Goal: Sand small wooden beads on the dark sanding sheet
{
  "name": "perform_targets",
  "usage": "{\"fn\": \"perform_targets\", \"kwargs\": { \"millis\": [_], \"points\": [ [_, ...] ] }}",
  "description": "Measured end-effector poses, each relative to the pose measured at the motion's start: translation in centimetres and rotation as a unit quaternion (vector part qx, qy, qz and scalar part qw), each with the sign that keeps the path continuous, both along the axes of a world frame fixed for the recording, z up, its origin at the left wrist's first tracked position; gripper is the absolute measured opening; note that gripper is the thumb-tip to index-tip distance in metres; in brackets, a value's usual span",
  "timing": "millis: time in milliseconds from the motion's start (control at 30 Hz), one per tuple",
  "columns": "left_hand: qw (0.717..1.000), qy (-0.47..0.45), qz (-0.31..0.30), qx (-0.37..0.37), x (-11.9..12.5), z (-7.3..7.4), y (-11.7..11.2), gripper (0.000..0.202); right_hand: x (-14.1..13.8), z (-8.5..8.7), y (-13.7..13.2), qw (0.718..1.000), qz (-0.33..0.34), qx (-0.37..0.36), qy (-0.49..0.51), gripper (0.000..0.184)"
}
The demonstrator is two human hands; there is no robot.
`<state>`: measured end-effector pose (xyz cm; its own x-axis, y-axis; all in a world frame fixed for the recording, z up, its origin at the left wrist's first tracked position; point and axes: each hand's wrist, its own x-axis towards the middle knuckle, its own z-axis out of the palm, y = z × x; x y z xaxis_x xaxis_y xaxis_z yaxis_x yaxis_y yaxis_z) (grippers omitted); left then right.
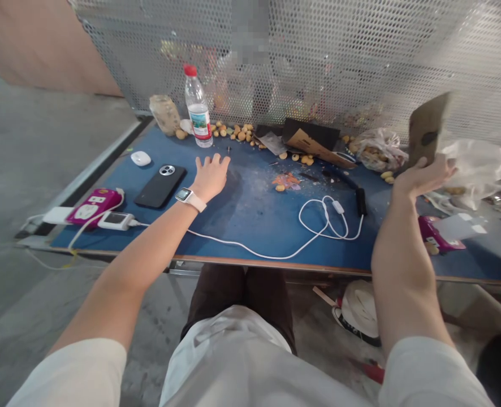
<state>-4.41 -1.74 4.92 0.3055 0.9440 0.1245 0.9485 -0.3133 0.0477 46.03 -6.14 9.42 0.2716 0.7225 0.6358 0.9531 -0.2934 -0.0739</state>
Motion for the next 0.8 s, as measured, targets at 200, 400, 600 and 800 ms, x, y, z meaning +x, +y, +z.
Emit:
{"fn": "perform_targets", "kwargs": {
  "millis": [200, 400, 600, 800],
  "points": [
    [1.0, 0.0, -0.001, -0.003, 0.0, -0.1, 0.2, 0.071, 0.2, -0.2, 0.7, 0.997, -0.019, 0.076, 0.002, 0.044],
    [1.0, 0.0, -0.006, 0.006, -0.1, -0.5, 0.4, 0.075, 0.4, -0.2, 3.2, 0.993, -0.025, 0.043, 0.109, 0.048],
    [1.0, 0.007, -0.005, 0.007, 0.0, -0.2, 0.1, 0.069, -0.6, -2.1, 4.1, 0.953, 0.195, -0.18, 0.145, 0.029],
    [1.0, 0.002, -0.01, 0.005, 0.0, -0.4, 0.2, 0.07, -0.3, -2.9, 3.6, 0.955, 0.218, -0.131, 0.155, 0.047]
  ]
}}
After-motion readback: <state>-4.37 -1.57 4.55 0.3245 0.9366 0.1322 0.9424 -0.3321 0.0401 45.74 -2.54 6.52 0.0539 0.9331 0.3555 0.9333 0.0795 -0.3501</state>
